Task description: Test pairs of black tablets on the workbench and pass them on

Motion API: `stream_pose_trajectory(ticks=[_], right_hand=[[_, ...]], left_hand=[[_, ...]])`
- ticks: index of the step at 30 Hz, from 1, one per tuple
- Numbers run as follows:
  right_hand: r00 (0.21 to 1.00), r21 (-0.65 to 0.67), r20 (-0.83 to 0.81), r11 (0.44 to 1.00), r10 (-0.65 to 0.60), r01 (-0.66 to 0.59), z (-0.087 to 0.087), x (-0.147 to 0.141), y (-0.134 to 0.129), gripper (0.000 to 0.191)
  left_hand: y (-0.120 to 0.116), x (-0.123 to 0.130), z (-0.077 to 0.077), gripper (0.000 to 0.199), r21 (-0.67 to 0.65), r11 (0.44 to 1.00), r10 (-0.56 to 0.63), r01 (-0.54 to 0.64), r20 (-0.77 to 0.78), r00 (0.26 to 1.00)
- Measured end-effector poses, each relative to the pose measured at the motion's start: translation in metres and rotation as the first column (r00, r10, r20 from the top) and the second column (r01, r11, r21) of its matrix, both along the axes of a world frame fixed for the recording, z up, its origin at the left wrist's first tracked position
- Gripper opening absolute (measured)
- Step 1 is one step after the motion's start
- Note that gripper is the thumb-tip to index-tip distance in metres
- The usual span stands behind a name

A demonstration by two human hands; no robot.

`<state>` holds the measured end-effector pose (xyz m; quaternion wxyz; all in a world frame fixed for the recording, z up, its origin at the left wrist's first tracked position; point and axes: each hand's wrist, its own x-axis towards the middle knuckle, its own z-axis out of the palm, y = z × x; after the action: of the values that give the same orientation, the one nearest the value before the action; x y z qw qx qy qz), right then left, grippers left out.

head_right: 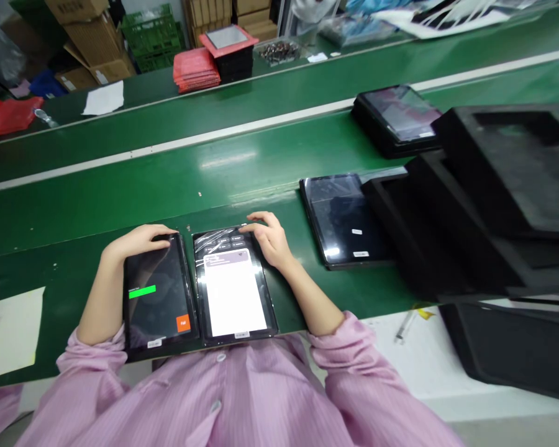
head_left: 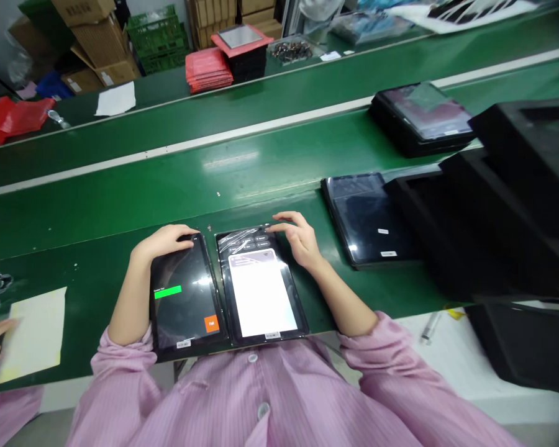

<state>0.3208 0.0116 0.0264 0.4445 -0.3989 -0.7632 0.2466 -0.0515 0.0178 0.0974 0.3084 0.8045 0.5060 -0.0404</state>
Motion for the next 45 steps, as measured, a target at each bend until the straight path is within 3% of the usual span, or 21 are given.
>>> stream_pose_trajectory(ticks=[3, 10, 16, 21, 23, 27, 33, 38, 42, 45], right_hand=[[0.998, 0.016, 0.065, 1.0, 0.024, -0.025, -0.001, -0.002, 0.0, 0.057], [0.97, 0.031, 0.244, 0.999, 0.001, -0.009, -0.002, -0.006, -0.004, 0.047], [0.993, 0.023, 0.069, 0.996, -0.09, 0.089, 0.001, -0.005, -0.005, 0.052], [0.994, 0.027, 0.039, 0.995, -0.097, 0.096, 0.001, -0.006, -0.004, 0.052], [0.996, 0.037, 0.033, 0.996, -0.084, 0.083, 0.001, -0.007, -0.005, 0.05], [0.996, 0.023, 0.047, 0.997, -0.075, 0.074, 0.002, -0.008, -0.005, 0.05], [0.995, 0.036, 0.034, 0.995, -0.09, 0.088, 0.003, -0.007, -0.005, 0.051], [0.995, 0.004, 0.043, 0.996, -0.092, 0.091, 0.002, -0.007, -0.005, 0.051], [0.994, 0.006, 0.044, 0.995, -0.097, 0.096, 0.003, -0.007, -0.005, 0.05], [0.994, 0.015, 0.04, 0.995, -0.104, 0.103, 0.004, -0.007, -0.005, 0.052]], left_hand=[[-0.001, -0.002, 0.002, 0.076, -0.019, 0.998, -0.063, 0.063, -0.034, 0.997], [-0.001, -0.003, 0.001, 0.059, -0.031, 0.999, 0.025, -0.025, 0.007, 1.0], [-0.001, -0.004, -0.001, 0.056, -0.025, 1.0, 0.008, -0.008, -0.009, 1.0], [0.0, 0.001, -0.004, 0.052, 0.018, 0.998, 0.06, -0.06, 0.003, 0.998], [-0.001, 0.002, -0.003, 0.052, 0.015, 1.0, 0.028, -0.028, -0.02, 0.999], [-0.006, 0.0, 0.003, 0.084, -0.059, 0.996, -0.068, 0.065, -0.049, 0.996], [-0.004, -0.004, 0.003, 0.058, -0.048, 0.999, 0.001, -0.002, -0.025, 1.0], [-0.002, -0.004, 0.001, 0.056, -0.031, 0.999, -0.044, 0.043, -0.03, 0.999], [-0.004, 0.004, 0.002, 0.059, -0.024, 0.999, 0.035, -0.035, 0.019, 0.999], [-0.005, 0.014, 0.0, 0.062, 0.05, 0.997, 0.061, -0.063, 0.045, 0.997]])
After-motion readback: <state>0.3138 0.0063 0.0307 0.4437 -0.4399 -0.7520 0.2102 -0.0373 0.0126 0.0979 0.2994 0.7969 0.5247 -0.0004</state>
